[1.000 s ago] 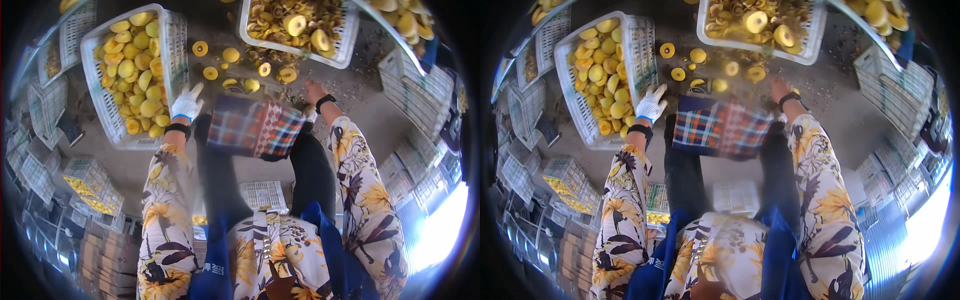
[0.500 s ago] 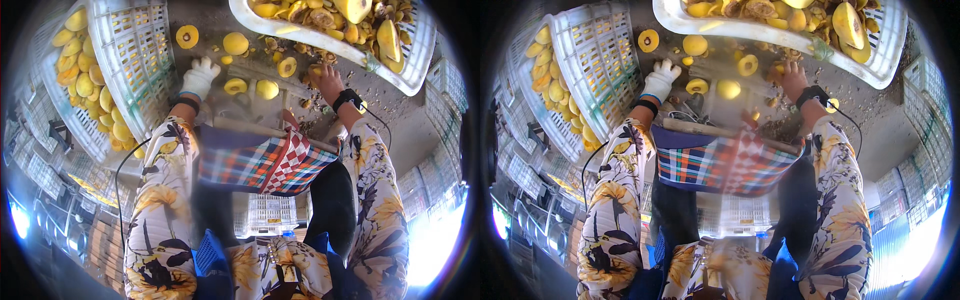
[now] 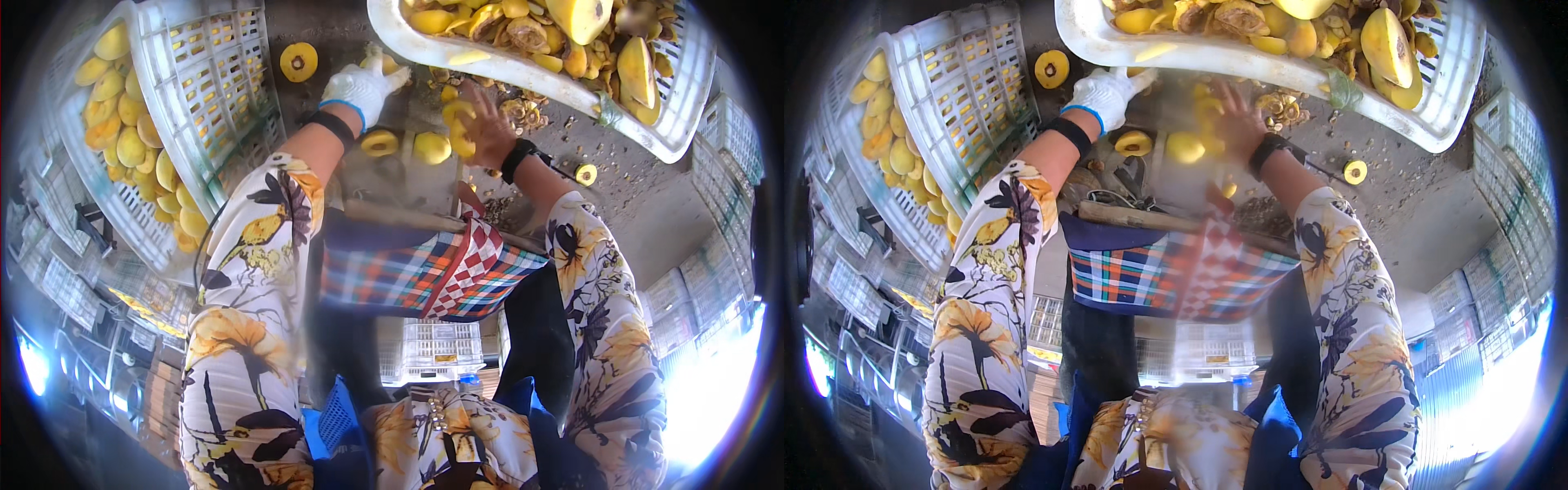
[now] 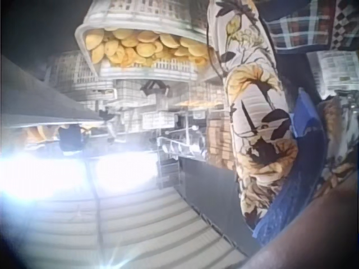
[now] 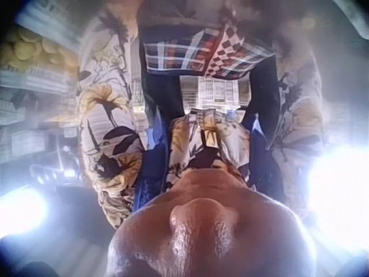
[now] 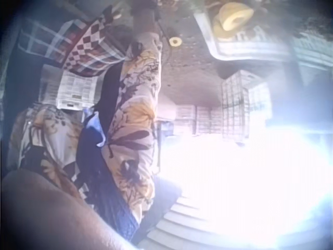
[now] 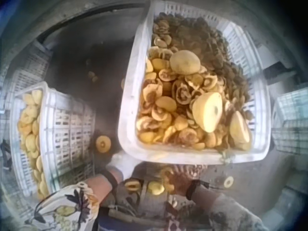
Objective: The person picks up a fruit from a pile, removes the pit using a handheld tool, and drops the fruit and pit into separate containers, repeating the process for several fruits.
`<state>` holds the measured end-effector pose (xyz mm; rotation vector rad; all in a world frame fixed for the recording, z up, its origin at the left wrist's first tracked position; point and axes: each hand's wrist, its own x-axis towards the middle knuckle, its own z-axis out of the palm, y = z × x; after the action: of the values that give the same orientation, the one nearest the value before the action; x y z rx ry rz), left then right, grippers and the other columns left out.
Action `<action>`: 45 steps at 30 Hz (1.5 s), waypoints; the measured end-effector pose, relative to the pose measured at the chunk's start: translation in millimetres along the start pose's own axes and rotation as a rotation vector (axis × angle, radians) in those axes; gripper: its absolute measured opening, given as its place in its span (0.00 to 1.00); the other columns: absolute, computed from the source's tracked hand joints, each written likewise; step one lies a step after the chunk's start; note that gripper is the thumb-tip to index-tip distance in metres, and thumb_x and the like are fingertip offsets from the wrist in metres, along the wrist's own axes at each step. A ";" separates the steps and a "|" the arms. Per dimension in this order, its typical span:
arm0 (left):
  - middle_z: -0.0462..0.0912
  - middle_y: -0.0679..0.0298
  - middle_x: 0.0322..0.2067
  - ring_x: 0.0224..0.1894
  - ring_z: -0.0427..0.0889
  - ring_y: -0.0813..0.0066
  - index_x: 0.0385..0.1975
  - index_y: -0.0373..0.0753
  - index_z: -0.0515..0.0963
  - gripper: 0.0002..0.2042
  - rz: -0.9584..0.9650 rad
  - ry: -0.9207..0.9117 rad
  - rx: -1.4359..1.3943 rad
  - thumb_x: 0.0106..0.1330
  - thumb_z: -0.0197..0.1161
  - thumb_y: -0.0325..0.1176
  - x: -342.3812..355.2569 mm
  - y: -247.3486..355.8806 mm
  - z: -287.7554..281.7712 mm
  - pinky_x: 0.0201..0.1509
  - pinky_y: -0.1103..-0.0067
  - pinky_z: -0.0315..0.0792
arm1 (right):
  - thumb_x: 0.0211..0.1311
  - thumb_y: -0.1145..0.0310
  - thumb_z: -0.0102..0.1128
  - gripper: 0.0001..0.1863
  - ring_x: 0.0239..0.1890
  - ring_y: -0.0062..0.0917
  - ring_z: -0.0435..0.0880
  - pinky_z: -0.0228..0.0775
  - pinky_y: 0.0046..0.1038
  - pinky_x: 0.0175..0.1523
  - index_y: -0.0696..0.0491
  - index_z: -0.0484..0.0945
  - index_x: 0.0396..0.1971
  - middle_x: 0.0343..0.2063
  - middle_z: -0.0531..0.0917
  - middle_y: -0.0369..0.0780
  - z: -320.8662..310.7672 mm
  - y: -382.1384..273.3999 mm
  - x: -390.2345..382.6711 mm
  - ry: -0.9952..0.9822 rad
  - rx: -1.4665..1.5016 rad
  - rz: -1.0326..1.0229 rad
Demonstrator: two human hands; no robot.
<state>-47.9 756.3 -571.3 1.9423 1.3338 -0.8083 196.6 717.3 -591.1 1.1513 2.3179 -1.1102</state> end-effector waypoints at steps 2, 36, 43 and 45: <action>0.64 0.49 0.53 0.46 0.74 0.56 0.55 0.60 0.62 0.24 0.029 0.103 0.000 0.56 0.53 0.42 4.4 0.1 15.2 0.45 0.65 0.70 | 0.26 0.56 0.72 0.45 0.63 0.43 0.48 0.57 0.48 0.55 0.53 0.65 0.52 0.60 0.48 0.50 5.0 -11.2 1.3 -0.222 -0.270 -0.108; 0.70 0.52 0.41 0.31 0.77 0.58 0.52 0.48 0.58 0.24 0.412 0.128 -2.275 0.54 0.55 0.30 -263.1 113.1 -272.1 0.20 0.72 0.75 | 0.34 0.65 0.69 0.36 0.45 0.25 0.72 0.65 0.26 0.51 0.58 0.66 0.48 0.41 0.74 0.40 -301.6 -87.5 -277.5 0.613 1.282 0.141; 0.70 0.62 0.41 0.37 0.75 0.69 0.51 0.46 0.62 0.20 0.657 0.143 -1.960 0.59 0.53 0.25 -219.1 228.8 -425.7 0.30 0.73 0.76 | 0.42 0.67 0.67 0.24 0.33 0.18 0.76 0.71 0.20 0.39 0.57 0.72 0.42 0.34 0.77 0.36 -418.2 17.9 -278.3 1.175 1.069 0.130; 0.71 0.63 0.40 0.38 0.75 0.67 0.49 0.48 0.63 0.18 0.694 0.274 -1.674 0.59 0.56 0.29 -219.4 237.6 -446.2 0.28 0.71 0.75 | 0.44 0.66 0.65 0.19 0.30 0.16 0.77 0.71 0.19 0.37 0.57 0.75 0.37 0.31 0.79 0.36 -466.1 33.0 -275.7 1.259 1.195 0.130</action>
<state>169.9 918.1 -91.6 0.8853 0.7560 0.7926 417.5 939.1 -148.0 3.0627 1.9487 -2.2449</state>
